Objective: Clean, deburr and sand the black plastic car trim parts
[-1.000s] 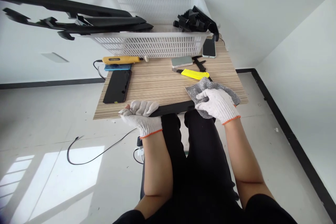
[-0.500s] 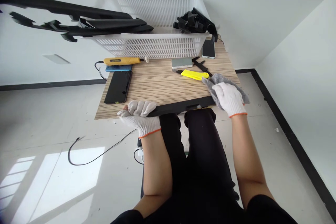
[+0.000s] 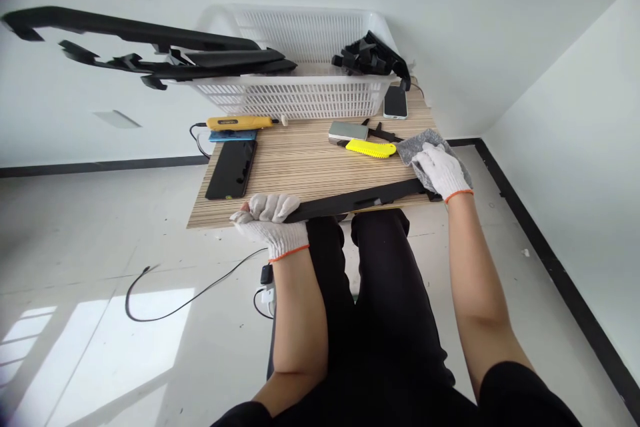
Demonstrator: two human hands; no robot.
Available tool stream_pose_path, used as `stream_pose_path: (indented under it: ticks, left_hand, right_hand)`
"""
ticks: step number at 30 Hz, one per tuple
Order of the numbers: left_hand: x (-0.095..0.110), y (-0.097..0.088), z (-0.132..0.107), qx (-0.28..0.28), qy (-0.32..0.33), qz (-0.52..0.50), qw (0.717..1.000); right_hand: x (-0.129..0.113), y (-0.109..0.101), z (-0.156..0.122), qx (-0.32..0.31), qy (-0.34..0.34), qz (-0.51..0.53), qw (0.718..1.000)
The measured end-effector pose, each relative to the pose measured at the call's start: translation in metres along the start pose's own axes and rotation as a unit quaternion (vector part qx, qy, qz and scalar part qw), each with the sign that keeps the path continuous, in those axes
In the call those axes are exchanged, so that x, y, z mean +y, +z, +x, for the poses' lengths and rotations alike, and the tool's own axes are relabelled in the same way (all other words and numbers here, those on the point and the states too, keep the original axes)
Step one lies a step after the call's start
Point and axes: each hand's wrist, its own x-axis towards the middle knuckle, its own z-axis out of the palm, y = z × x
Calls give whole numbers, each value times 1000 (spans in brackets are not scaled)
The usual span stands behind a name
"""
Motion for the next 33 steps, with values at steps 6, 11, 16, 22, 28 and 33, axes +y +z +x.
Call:
stream_pose_path:
  ticks: [6, 11, 16, 22, 28, 33]
  left_hand:
    - [-2, -4, 2, -33, 1, -11, 999]
    - [-8, -7, 3, -74, 2, -2, 997]
    - [-3, -15, 6, -102, 18, -29, 994]
    - [2, -17, 5, -106, 7, -86, 991]
    - [-4, -19, 6, -126, -5, -128, 984]
    - [-8, -17, 2, -149, -9, -161, 976]
  right_hand:
    - [-54, -12, -57, 236, -72, 228, 942]
    - [-125, 31, -97, -10, -318, 221, 922]
    - [-170, 71, -108, 39, -412, 92, 906]
    - [-114, 39, -93, 213, -166, 70, 960]
    - [-28, 16, -80, 155, 71, -27, 985]
    - [-55, -21, -103, 274, 73, 91, 955]
